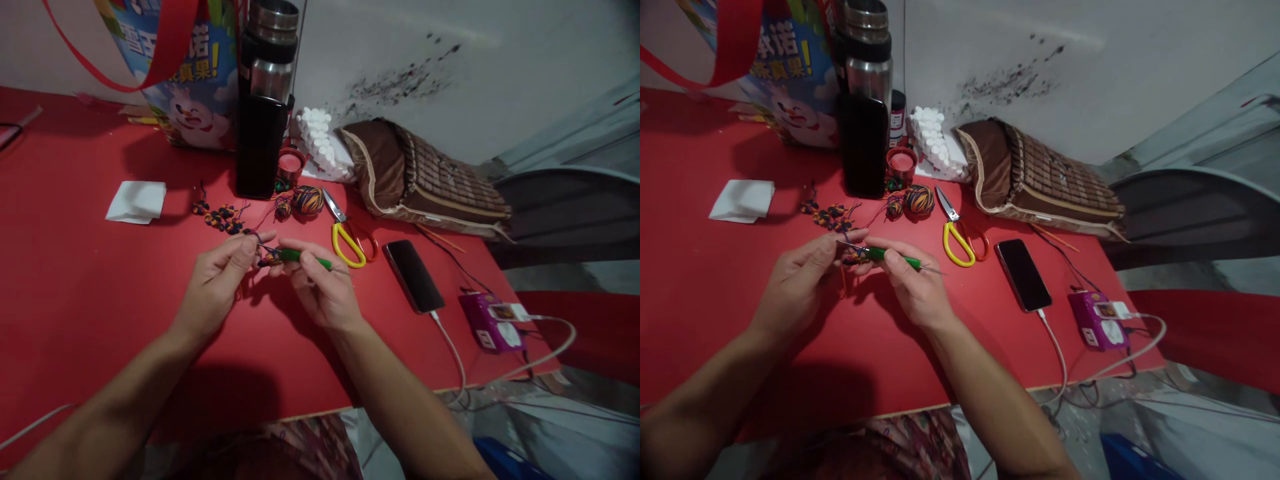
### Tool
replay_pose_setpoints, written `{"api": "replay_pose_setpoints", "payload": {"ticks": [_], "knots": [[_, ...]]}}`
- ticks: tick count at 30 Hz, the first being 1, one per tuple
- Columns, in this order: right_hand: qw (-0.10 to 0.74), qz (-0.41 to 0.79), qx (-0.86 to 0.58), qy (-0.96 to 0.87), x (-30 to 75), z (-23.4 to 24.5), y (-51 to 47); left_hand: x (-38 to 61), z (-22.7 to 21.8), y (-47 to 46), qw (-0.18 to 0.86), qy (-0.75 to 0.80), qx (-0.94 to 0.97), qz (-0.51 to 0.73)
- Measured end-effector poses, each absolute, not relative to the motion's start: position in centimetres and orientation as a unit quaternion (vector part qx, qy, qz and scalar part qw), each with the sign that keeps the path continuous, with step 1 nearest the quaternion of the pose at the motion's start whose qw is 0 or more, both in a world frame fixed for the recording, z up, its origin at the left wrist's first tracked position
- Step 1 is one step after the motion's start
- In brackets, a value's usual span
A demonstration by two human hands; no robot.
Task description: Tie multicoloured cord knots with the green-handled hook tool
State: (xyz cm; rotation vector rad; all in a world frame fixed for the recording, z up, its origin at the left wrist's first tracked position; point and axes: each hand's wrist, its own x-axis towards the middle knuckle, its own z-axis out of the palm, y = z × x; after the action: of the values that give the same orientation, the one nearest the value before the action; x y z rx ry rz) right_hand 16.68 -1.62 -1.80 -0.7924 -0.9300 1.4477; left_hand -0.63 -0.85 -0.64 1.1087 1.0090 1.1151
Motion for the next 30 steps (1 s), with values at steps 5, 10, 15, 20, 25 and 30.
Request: {"api": "replay_pose_setpoints", "payload": {"ticks": [5, 10, 15, 20, 25, 30], "knots": [[0.583, 0.618, -0.345, -0.398, 16.4, -2.0, -1.7, -0.2, -0.1, -1.0, 0.651, 0.409, 0.431, 0.471], [0.592, 0.627, -0.319, -0.393, 16.4, -2.0, -1.7, -0.3, -0.4, -0.7, 0.695, 0.382, 0.393, 0.466], [0.593, 0.626, -0.344, -0.373, 15.7, -2.3, -2.1, -0.2, -0.8, -0.7, 0.727, 0.354, 0.311, 0.5], [0.603, 0.62, -0.336, -0.374, 14.9, -2.4, -2.5, 0.0, -0.7, -0.5, 0.719, 0.338, 0.284, 0.537], [0.597, 0.598, -0.344, -0.409, 15.1, -2.9, -2.5, -0.2, -1.0, -0.1, 0.699, 0.364, 0.293, 0.541], [0.604, 0.54, -0.383, -0.444, 16.0, -3.4, -2.4, -0.3, -0.7, -0.2, 0.695, 0.379, 0.305, 0.53]]}}
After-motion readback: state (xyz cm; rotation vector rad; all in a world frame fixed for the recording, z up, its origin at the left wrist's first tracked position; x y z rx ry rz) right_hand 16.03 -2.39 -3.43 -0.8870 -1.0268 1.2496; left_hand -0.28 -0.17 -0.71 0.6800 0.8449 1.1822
